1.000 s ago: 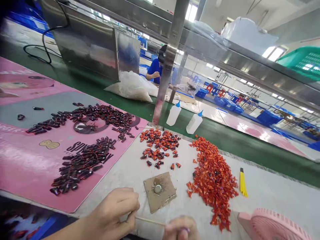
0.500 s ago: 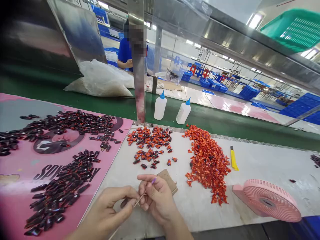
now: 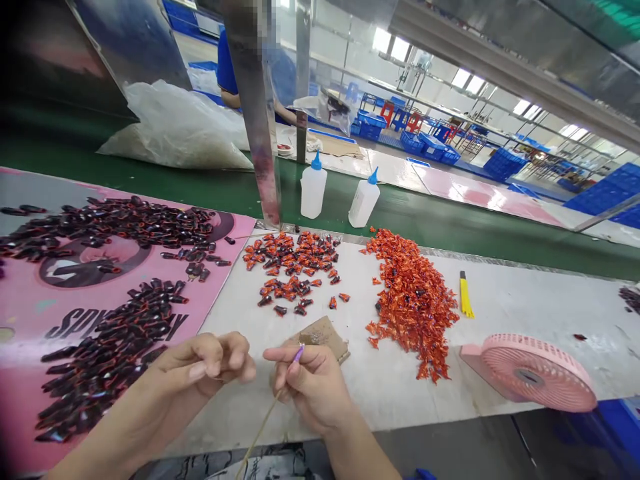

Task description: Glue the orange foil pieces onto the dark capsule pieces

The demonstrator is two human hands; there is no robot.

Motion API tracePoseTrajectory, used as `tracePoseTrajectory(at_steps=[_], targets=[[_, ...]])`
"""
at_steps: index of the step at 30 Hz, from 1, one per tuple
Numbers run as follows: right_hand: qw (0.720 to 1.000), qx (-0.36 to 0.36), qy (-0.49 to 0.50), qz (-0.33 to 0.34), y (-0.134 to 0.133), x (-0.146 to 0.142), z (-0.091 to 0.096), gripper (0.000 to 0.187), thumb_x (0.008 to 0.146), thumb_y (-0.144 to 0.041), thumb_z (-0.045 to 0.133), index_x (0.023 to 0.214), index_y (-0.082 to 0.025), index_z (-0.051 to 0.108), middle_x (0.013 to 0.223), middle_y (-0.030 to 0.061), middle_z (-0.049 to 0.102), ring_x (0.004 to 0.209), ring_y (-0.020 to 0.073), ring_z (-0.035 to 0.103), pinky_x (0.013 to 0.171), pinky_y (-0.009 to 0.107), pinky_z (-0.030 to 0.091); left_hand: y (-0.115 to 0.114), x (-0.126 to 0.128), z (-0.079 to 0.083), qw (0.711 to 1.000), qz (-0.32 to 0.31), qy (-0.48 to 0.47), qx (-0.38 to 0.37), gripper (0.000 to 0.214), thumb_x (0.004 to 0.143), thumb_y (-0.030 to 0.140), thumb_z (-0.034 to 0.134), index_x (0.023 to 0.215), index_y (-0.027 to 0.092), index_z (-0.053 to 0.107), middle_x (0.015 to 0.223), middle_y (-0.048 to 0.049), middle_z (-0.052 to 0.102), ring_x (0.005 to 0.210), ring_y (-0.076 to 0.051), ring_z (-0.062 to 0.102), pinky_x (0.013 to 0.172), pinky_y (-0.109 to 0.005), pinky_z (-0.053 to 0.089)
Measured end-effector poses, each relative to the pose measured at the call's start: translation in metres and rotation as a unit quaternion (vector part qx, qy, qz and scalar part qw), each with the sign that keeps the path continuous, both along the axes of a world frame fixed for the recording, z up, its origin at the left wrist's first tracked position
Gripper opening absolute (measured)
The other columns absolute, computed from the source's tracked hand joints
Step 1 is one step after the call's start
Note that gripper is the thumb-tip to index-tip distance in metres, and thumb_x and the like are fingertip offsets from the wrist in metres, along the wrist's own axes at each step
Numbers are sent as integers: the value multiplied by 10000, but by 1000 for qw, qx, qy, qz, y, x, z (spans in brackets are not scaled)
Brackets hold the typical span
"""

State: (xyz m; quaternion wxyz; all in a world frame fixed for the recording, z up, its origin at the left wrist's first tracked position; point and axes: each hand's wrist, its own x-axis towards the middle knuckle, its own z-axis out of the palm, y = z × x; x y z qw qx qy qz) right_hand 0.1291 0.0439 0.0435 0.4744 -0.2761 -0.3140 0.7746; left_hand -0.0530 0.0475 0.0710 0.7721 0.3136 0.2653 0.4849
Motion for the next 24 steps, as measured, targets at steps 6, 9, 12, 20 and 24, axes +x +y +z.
tracePoseTrajectory(at_steps=[6,9,12,20,24], targets=[[999,16,-16,25,-42,21,4,291,783,-467,779,1013,-288,782,654,-41,504,465,48,435,518,241,441,-43,24,-15,996,-57,-47,-41,222,797,386,782,714,200,692,529,54,519,588,-136,610,806,-354,527],[997,19,-68,-10,-63,36,4,303,768,-449,797,998,-252,783,695,-38,471,457,18,308,438,195,295,-56,38,-16,998,-22,-40,-33,277,731,366,834,668,169,650,516,68,463,538,-100,532,732,-305,535],[983,57,-158,-72,-80,51,1,281,762,-449,800,888,-199,773,653,-40,452,470,34,304,430,202,212,-63,42,-12,1000,17,-18,1,258,707,312,831,659,163,625,511,67,450,522,-96,482,645,-281,530],[901,191,-269,-280,-131,76,24,261,798,-429,746,891,-186,729,566,-52,424,505,76,352,454,226,274,-88,9,20,939,263,115,191,181,774,147,666,640,209,561,522,66,449,451,-76,380,457,-220,387],[882,189,-242,-357,-161,83,32,190,737,-277,771,901,-184,748,531,-65,424,458,54,329,415,199,238,-97,-7,25,907,274,136,289,156,766,224,767,708,205,623,473,81,435,443,-76,370,454,-213,376]])
